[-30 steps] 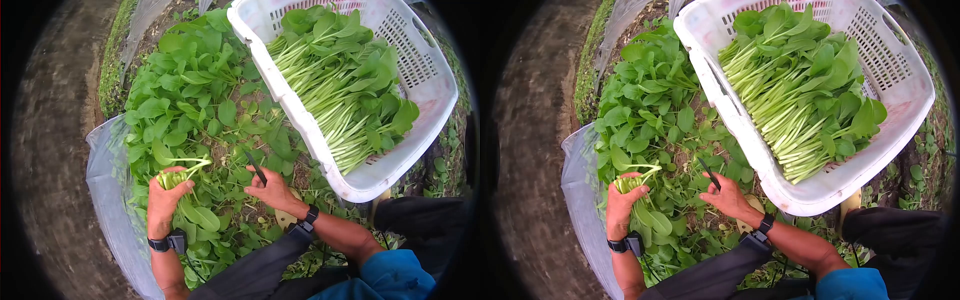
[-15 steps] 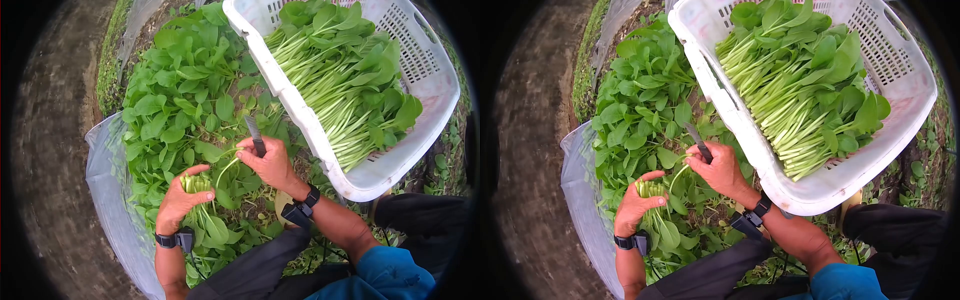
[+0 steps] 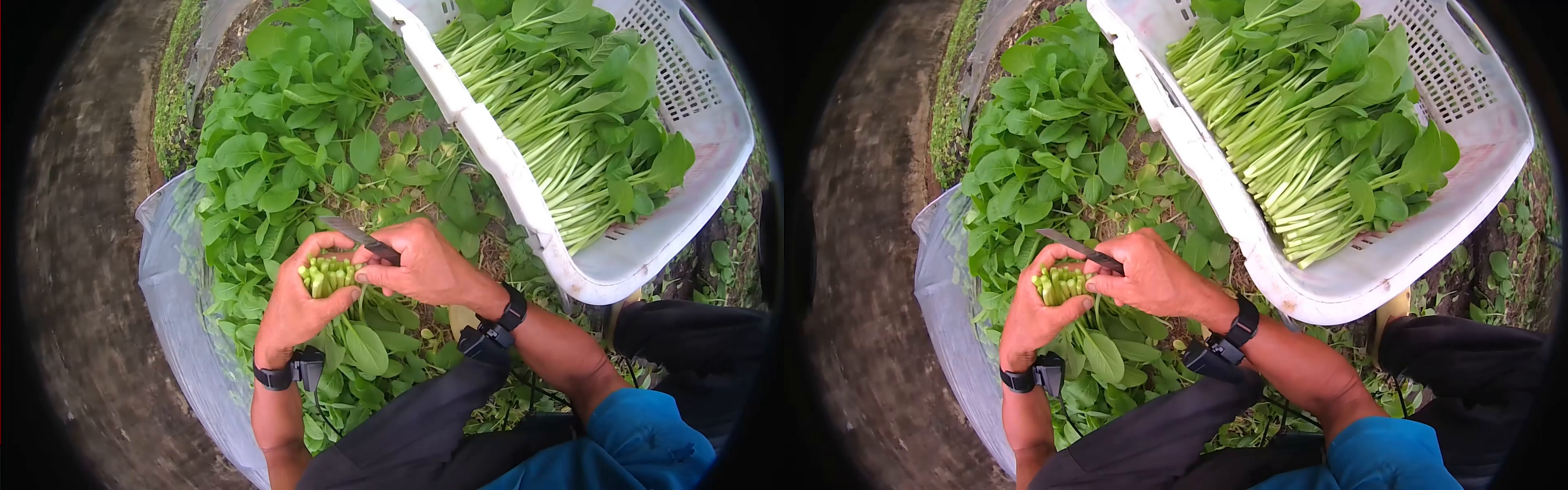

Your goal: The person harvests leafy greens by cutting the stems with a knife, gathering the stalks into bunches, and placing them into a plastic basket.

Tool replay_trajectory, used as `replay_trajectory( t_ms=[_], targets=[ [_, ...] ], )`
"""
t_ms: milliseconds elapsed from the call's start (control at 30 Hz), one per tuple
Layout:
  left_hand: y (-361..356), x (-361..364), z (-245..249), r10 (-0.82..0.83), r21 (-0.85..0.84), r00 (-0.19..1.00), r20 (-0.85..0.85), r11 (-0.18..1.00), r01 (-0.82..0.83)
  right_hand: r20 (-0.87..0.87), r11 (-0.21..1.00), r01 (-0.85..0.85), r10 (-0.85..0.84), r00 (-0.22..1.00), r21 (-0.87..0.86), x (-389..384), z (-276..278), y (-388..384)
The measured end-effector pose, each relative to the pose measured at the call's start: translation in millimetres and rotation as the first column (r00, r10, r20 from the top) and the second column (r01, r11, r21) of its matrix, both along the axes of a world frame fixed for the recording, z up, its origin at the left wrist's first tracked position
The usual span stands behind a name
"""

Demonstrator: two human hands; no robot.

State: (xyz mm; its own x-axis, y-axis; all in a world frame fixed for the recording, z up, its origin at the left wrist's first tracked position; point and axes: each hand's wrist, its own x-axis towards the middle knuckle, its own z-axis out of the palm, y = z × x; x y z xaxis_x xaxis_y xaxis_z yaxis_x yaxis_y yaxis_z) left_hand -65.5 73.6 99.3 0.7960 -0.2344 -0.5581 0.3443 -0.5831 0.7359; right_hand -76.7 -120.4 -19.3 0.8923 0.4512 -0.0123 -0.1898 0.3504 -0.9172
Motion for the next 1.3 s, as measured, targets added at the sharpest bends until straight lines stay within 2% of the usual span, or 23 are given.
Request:
replay_trajectory(
  t_ms=[100, 200, 267, 300, 367, 400, 433, 500, 533, 567, 633, 667, 700, 733, 767, 833, 867, 933, 1033, 1100, 1133, 1233, 1300],
  targets=[
    [11.3, 4.9, -9.9, -0.003, -0.088, 0.994, -0.114, 0.996, -0.007, -0.002, 0.999, 0.024, -0.024, 1.000, 0.032, -6.8, -10.3, 12.2],
    [22.8, 5.1, -23.7, 0.016, -0.005, 0.972, -0.236, 1.000, -0.018, -0.056, 0.994, 0.106, -0.106, 0.993, -0.003, -19.1, -19.2, 30.6],
    [33.0, 1.2, -27.2, 0.074, 0.046, 0.957, -0.281, 0.997, -0.064, -0.323, 0.995, -0.036, 0.063, 0.944, 0.089, -25.1, -29.6, 41.0],
    [40.9, -2.0, -27.5, 0.135, 0.098, 0.938, -0.319, 0.989, -0.109, -0.329, 0.995, -0.034, 0.062, 0.942, 0.089, -23.0, -37.0, 41.6],
    [69.2, -5.9, -17.5, 0.127, 0.098, 0.943, -0.308, 0.990, -0.101, 0.036, 0.921, -0.053, 0.072, 0.997, -0.386, -12.1, -58.1, 43.6],
    [80.8, -8.7, -7.9, 0.193, 0.101, 0.947, -0.257, 0.980, -0.172, 0.096, 0.883, -0.021, 0.075, 0.993, -0.470, -5.4, -73.8, 51.6],
    [88.8, -10.6, -0.9, 0.261, 0.103, 0.943, -0.206, 0.964, -0.244, 0.084, 0.885, -0.029, 0.076, 0.993, -0.465, -1.8, -88.7, 59.2],
    [86.8, -8.4, 18.3, 0.269, 0.121, 0.947, -0.175, 0.961, -0.250, 0.218, 0.884, 0.258, -0.183, 0.959, -0.391, 13.1, -90.7, 73.6],
    [86.1, -7.7, 23.9, 0.271, 0.128, 0.954, -0.131, 0.959, -0.254, 0.167, 0.886, 0.334, -0.294, 0.941, -0.321, 16.7, -86.4, 84.9],
    [85.8, -6.3, 24.1, 0.273, 0.133, 0.953, -0.131, 0.958, -0.256, 0.163, 0.888, 0.331, -0.293, 0.942, -0.317, 14.4, -88.0, 94.9],
    [79.7, -1.2, 22.0, 0.141, 0.350, 0.988, -0.067, 0.930, -0.109, 0.069, 0.883, 0.103, -0.080, 0.994, -0.457, 2.5, -105.4, 117.9],
    [77.2, -1.7, 15.0, 0.100, 0.404, 0.995, -0.005, 0.910, -0.090, 0.006, 0.791, -0.204, 0.254, 0.967, -0.577, -7.2, -119.3, 119.3],
    [79.5, 0.3, 9.5, 0.100, 0.403, 0.995, -0.004, 0.911, -0.090, 0.016, 0.751, -0.320, 0.402, 0.915, -0.577, -21.4, -122.9, 110.4],
    [83.0, 2.9, 3.6, -0.001, 0.482, 0.999, 0.042, 0.876, -0.019, 0.026, 0.692, -0.431, 0.544, 0.839, -0.579, -35.4, -126.4, 99.9],
    [85.1, 4.8, -2.0, -0.099, 0.558, 0.992, 0.080, 0.829, 0.037, 0.026, 0.685, -0.436, 0.553, 0.833, -0.584, -46.4, -130.7, 86.7],
    [83.9, 10.1, -8.8, -0.084, 0.609, 0.996, 0.023, 0.792, 0.053, 0.033, 0.857, -0.256, 0.302, 0.953, -0.447, -63.7, -124.0, 61.8],
    [85.7, 13.8, -17.1, -0.133, 0.632, 0.990, 0.035, 0.770, 0.082, 0.034, 0.853, -0.261, 0.309, 0.951, -0.452, -58.8, -116.1, 57.4],
    [96.9, 25.7, -38.7, -0.181, 0.691, 0.983, 0.016, 0.713, 0.120, -0.064, 0.919, -0.146, 0.131, 0.989, -0.366, -29.4, -91.5, 52.0],
    [137.9, 40.1, -87.9, -0.191, 0.768, 0.975, -0.112, 0.606, 0.207, 0.055, 0.913, -0.051, 0.080, 0.995, -0.404, 5.0, -86.9, 84.0],
    [157.2, 39.1, -113.4, -0.212, 0.815, 0.972, -0.104, 0.541, 0.205, 0.131, 0.895, -0.017, 0.084, 0.988, -0.447, 25.3, -103.2, 124.1],
    [160.2, 38.4, -116.6, -0.230, 0.857, 0.968, -0.101, 0.475, 0.202, 0.201, 0.874, 0.015, 0.095, 0.975, -0.486, 30.2, -106.5, 140.3],
    [151.2, 29.3, -117.3, -0.218, 0.901, 0.973, -0.071, 0.405, 0.156, 0.188, 0.835, -0.032, 0.160, 0.969, -0.549, 36.7, -110.3, 171.2],
    [148.3, 24.7, -115.6, -0.211, 0.900, 0.976, -0.055, 0.412, 0.140, 0.185, 0.835, -0.065, 0.196, 0.963, -0.547, 32.4, -113.9, 179.6]
  ],
)
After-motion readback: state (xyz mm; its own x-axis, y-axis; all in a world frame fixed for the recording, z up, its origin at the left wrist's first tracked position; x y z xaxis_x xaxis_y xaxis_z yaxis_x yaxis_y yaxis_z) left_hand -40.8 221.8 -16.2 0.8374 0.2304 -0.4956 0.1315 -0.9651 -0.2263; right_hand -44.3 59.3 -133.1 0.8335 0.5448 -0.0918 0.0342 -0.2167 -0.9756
